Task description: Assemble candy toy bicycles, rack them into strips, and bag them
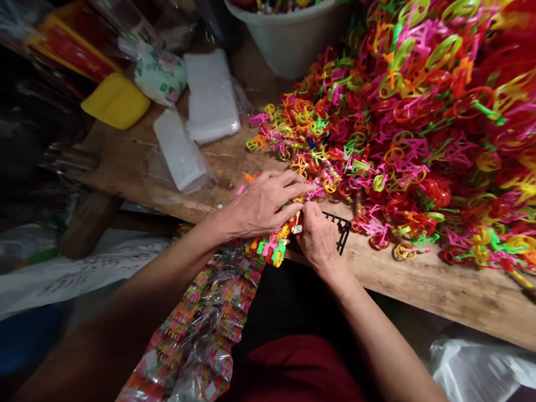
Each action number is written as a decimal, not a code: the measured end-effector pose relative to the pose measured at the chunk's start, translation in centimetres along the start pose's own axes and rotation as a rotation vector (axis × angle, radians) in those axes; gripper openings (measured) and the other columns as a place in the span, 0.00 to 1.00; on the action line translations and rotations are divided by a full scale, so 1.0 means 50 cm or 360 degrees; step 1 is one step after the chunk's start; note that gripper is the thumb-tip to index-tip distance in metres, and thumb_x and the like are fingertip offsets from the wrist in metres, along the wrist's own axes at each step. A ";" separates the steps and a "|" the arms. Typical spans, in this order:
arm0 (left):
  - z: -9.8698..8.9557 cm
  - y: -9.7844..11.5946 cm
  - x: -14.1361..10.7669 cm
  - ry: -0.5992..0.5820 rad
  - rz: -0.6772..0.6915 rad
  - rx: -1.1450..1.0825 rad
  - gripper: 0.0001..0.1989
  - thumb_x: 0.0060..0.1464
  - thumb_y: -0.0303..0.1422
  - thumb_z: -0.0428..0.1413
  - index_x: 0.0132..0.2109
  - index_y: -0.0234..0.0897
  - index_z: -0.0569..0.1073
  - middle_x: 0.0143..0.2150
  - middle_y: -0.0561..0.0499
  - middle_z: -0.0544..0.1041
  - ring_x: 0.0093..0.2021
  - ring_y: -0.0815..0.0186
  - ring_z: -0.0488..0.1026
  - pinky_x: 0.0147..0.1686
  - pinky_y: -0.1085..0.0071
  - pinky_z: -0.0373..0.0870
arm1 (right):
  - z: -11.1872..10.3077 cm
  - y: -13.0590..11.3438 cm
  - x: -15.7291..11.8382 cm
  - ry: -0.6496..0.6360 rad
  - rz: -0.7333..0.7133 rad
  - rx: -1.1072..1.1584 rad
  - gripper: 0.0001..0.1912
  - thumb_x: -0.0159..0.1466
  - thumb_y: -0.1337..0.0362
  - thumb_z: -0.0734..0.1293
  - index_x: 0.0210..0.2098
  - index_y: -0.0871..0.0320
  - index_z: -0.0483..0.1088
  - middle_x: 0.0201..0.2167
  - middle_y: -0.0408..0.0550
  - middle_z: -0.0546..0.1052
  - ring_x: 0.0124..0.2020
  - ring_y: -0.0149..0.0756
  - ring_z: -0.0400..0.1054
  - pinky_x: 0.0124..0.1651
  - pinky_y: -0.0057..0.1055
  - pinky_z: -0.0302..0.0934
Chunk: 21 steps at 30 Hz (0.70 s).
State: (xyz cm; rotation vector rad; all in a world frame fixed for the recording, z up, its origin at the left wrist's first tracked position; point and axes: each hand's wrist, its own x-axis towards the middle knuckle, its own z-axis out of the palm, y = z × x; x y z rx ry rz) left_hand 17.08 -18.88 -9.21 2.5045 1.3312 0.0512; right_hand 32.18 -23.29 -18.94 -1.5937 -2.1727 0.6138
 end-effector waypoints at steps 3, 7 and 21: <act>0.004 -0.001 0.002 -0.0040 0.0022 0.0063 0.17 0.67 0.33 0.45 0.52 0.33 0.75 0.50 0.43 0.78 0.52 0.57 0.74 0.59 0.57 0.65 | -0.001 -0.009 0.002 -0.0036 0.0051 -0.0060 0.12 0.61 0.73 0.59 0.43 0.58 0.68 0.36 0.50 0.76 0.31 0.38 0.66 0.30 0.32 0.46; 0.018 -0.004 0.004 0.0029 0.0010 0.0190 0.18 0.67 0.34 0.42 0.45 0.31 0.75 0.43 0.41 0.79 0.47 0.56 0.75 0.57 0.56 0.65 | -0.009 -0.018 0.013 -0.0183 0.0089 -0.0043 0.12 0.63 0.72 0.59 0.44 0.58 0.69 0.38 0.52 0.77 0.34 0.39 0.69 0.30 0.32 0.47; 0.021 -0.001 0.004 0.0117 0.0011 0.0168 0.20 0.67 0.35 0.40 0.46 0.32 0.76 0.43 0.42 0.80 0.46 0.56 0.76 0.60 0.53 0.63 | -0.134 0.114 0.012 0.0107 0.0516 -0.0576 0.09 0.65 0.63 0.65 0.34 0.61 0.75 0.27 0.56 0.76 0.22 0.36 0.63 0.29 0.33 0.42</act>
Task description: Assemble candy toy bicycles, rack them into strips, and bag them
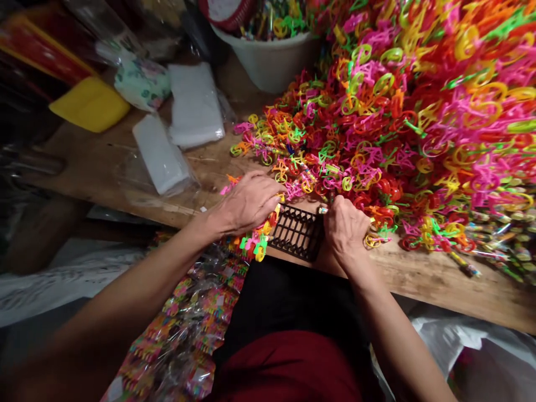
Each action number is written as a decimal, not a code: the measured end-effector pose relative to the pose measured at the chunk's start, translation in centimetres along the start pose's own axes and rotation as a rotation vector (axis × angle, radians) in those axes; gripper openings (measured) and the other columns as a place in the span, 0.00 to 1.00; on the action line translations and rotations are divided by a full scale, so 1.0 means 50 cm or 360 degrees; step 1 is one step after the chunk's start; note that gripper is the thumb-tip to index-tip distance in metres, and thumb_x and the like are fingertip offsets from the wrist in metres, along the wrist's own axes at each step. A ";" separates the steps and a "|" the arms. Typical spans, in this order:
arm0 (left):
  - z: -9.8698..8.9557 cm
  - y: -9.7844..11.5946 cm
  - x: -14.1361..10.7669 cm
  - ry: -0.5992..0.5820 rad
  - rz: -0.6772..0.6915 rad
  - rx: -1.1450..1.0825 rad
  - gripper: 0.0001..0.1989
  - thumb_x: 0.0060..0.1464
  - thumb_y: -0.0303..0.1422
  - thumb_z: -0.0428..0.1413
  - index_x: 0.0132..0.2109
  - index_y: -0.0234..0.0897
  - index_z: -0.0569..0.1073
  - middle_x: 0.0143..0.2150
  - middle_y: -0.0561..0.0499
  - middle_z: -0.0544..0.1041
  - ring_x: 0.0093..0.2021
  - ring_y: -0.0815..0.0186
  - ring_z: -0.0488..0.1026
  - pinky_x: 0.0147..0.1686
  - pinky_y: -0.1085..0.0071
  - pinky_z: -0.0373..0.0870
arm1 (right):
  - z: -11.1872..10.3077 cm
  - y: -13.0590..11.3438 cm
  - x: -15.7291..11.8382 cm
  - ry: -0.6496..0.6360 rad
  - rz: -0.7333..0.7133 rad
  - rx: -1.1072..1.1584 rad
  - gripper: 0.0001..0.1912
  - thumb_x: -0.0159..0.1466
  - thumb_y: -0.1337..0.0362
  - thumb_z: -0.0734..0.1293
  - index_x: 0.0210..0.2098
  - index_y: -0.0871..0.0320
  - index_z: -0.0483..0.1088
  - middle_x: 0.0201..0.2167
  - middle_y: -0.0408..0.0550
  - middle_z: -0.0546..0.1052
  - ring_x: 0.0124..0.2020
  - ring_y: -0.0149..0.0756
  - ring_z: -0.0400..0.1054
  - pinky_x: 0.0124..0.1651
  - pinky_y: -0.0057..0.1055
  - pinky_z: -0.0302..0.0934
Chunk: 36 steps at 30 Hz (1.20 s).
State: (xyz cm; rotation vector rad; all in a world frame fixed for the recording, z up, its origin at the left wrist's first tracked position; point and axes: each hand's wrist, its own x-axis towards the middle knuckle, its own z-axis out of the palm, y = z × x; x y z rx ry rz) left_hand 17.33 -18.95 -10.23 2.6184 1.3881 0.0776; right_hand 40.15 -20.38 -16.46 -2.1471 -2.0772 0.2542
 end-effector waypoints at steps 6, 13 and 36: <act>0.000 -0.001 -0.003 0.0064 -0.0025 -0.0089 0.20 0.68 0.39 0.44 0.48 0.33 0.77 0.46 0.43 0.82 0.49 0.58 0.77 0.64 0.53 0.60 | -0.053 0.009 0.057 -0.0216 0.0182 0.0667 0.14 0.60 0.55 0.70 0.25 0.58 0.72 0.18 0.45 0.66 0.21 0.32 0.56 0.28 0.31 0.47; 0.002 0.001 -0.001 0.0100 -0.0068 -0.0106 0.18 0.67 0.37 0.44 0.47 0.36 0.77 0.44 0.45 0.82 0.49 0.59 0.77 0.63 0.53 0.61 | -0.093 0.031 0.056 -0.0603 -0.0083 0.1563 0.24 0.59 0.42 0.70 0.30 0.59 0.75 0.18 0.40 0.65 0.19 0.27 0.54 0.23 0.28 0.49; -0.042 0.042 -0.022 0.0139 -0.0221 0.0053 0.22 0.71 0.39 0.41 0.63 0.42 0.71 0.69 0.50 0.70 0.74 0.56 0.55 0.73 0.48 0.41 | 0.004 0.009 -0.107 0.0208 -0.0615 0.1280 0.09 0.68 0.61 0.63 0.43 0.56 0.74 0.35 0.48 0.73 0.35 0.36 0.69 0.38 0.33 0.63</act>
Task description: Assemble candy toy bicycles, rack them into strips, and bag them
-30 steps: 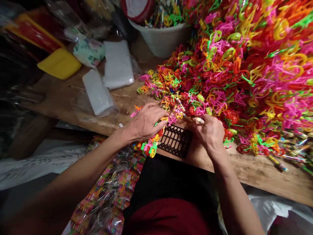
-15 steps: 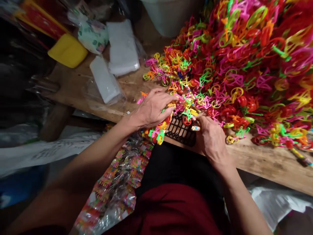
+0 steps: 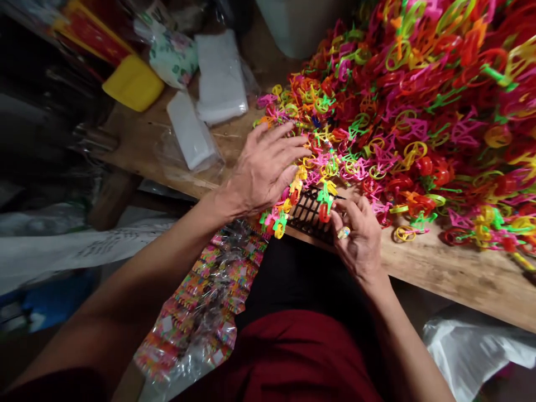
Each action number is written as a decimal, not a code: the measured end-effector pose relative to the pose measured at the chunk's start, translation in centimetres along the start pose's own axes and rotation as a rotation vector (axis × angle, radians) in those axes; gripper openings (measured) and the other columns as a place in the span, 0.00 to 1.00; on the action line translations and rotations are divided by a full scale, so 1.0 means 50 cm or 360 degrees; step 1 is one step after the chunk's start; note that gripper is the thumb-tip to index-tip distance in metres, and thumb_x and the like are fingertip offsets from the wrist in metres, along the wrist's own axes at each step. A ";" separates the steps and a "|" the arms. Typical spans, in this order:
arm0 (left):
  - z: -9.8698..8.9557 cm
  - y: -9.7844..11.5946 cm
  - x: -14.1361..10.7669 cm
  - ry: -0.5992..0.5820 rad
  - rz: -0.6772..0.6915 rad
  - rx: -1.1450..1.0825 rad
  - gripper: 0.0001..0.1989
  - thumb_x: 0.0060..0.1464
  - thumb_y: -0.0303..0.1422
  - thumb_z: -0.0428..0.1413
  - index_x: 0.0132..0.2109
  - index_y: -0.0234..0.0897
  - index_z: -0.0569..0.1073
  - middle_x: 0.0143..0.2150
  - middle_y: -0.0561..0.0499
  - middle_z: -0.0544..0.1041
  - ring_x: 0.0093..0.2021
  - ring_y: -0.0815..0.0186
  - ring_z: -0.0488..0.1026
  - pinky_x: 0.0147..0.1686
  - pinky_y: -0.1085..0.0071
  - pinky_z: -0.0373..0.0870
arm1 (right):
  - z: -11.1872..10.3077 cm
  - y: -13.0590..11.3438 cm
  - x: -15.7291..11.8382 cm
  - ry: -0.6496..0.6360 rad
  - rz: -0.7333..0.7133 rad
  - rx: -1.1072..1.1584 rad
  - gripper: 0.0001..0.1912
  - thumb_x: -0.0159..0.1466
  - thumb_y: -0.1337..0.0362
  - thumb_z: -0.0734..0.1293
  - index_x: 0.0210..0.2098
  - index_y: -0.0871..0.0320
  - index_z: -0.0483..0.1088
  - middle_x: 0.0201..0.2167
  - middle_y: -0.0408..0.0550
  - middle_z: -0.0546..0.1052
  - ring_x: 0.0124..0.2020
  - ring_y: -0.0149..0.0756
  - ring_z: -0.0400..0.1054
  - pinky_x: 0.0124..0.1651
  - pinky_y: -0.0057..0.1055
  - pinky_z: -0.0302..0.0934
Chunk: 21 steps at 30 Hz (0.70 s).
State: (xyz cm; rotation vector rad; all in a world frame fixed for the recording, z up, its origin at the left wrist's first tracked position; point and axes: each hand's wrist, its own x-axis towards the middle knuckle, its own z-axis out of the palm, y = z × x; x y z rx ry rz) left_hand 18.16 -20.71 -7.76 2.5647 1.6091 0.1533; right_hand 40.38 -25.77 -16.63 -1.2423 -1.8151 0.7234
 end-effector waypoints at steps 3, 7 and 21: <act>-0.002 0.021 -0.032 -0.0053 -0.0074 0.0077 0.25 0.71 0.36 0.39 0.68 0.36 0.65 0.72 0.46 0.64 0.75 0.53 0.54 0.73 0.45 0.42 | 0.021 -0.007 -0.013 -0.0009 0.0068 0.0220 0.07 0.67 0.62 0.66 0.42 0.56 0.75 0.35 0.47 0.78 0.34 0.35 0.72 0.38 0.31 0.65; 0.031 0.022 -0.064 -0.0023 -0.0126 0.0066 0.28 0.70 0.35 0.40 0.73 0.34 0.57 0.75 0.43 0.58 0.76 0.51 0.51 0.73 0.43 0.41 | 0.043 -0.018 -0.032 -0.0191 0.0280 0.0469 0.09 0.65 0.65 0.65 0.43 0.55 0.75 0.35 0.47 0.81 0.31 0.36 0.74 0.35 0.31 0.67; 0.047 0.016 -0.064 0.0005 -0.0125 0.0092 0.29 0.69 0.33 0.41 0.74 0.35 0.57 0.75 0.45 0.58 0.76 0.54 0.51 0.73 0.43 0.40 | 0.087 -0.032 -0.032 -0.0218 -0.0120 0.0227 0.08 0.65 0.68 0.62 0.36 0.57 0.73 0.30 0.46 0.77 0.32 0.36 0.74 0.35 0.30 0.65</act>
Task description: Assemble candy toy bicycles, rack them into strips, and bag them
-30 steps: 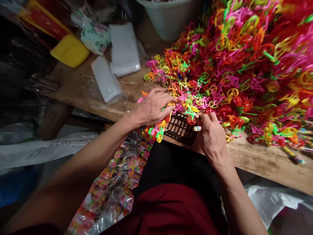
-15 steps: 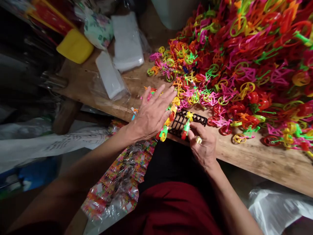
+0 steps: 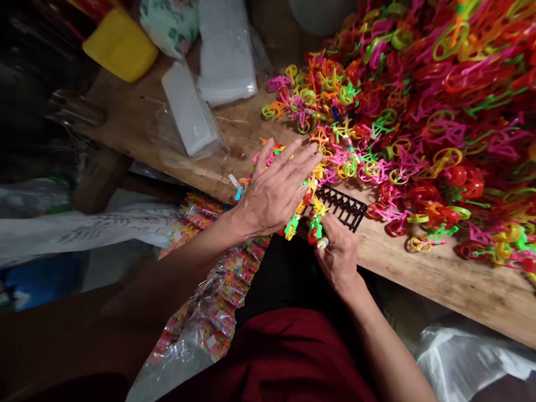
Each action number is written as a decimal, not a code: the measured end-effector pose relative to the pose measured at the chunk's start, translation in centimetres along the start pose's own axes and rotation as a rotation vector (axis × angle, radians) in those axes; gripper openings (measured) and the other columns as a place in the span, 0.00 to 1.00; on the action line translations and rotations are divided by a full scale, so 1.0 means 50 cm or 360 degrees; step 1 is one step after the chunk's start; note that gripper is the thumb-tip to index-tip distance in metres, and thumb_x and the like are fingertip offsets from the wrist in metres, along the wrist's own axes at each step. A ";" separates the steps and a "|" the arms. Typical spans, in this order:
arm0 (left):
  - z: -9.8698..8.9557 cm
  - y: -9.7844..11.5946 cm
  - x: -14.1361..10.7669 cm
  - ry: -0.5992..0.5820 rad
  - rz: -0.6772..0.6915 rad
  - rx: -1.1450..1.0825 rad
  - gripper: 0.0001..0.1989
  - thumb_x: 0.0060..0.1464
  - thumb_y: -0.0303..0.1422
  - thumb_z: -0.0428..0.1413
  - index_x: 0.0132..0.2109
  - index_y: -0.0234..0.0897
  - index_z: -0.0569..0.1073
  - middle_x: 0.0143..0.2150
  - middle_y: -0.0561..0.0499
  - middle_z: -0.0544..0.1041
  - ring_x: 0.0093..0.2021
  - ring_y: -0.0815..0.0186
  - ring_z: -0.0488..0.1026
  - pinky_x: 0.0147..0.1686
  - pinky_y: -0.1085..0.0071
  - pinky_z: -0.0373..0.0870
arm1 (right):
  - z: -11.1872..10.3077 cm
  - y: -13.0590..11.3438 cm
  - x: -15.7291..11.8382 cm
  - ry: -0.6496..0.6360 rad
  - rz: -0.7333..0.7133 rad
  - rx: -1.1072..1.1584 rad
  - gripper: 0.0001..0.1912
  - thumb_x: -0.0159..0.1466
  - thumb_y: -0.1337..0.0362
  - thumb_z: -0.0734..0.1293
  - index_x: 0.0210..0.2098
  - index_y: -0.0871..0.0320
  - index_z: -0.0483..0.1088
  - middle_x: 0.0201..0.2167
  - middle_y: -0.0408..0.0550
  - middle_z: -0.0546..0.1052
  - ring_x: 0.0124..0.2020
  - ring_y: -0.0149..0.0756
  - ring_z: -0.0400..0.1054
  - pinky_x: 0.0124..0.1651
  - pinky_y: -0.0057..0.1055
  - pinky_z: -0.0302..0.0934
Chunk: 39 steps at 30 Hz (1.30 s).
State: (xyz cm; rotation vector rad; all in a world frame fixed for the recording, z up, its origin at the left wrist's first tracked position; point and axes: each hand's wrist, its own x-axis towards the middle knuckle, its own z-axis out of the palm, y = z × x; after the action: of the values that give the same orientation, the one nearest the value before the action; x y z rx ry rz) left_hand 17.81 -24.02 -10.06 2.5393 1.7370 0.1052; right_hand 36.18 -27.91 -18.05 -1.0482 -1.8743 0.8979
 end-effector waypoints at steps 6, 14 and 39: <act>-0.001 0.000 0.001 -0.0014 -0.0017 0.0010 0.29 0.69 0.34 0.40 0.74 0.35 0.57 0.75 0.45 0.58 0.76 0.55 0.51 0.74 0.44 0.41 | -0.003 0.009 -0.003 0.0054 -0.0046 0.0078 0.09 0.60 0.74 0.61 0.29 0.55 0.68 0.23 0.41 0.71 0.24 0.31 0.66 0.30 0.28 0.61; 0.001 0.001 0.000 -0.0012 -0.0013 0.0012 0.29 0.68 0.33 0.40 0.74 0.35 0.56 0.76 0.45 0.57 0.76 0.55 0.50 0.74 0.44 0.40 | 0.010 0.004 -0.008 -0.0026 -0.0161 -0.0130 0.08 0.61 0.72 0.60 0.34 0.56 0.69 0.29 0.46 0.75 0.31 0.35 0.72 0.34 0.28 0.64; -0.036 0.030 -0.054 -0.0178 -0.0023 -0.0107 0.49 0.56 0.45 0.57 0.75 0.26 0.46 0.78 0.37 0.45 0.78 0.48 0.40 0.75 0.44 0.27 | -0.099 0.016 0.306 -0.0384 0.0714 -0.1250 0.15 0.63 0.64 0.62 0.41 0.61 0.79 0.36 0.61 0.79 0.37 0.50 0.73 0.38 0.38 0.61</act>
State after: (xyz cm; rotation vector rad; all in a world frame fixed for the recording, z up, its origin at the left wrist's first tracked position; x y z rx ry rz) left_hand 18.07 -27.07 -8.17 2.4347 1.6816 0.0202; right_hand 35.49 -12.94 -12.11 -1.9610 -2.3081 0.5221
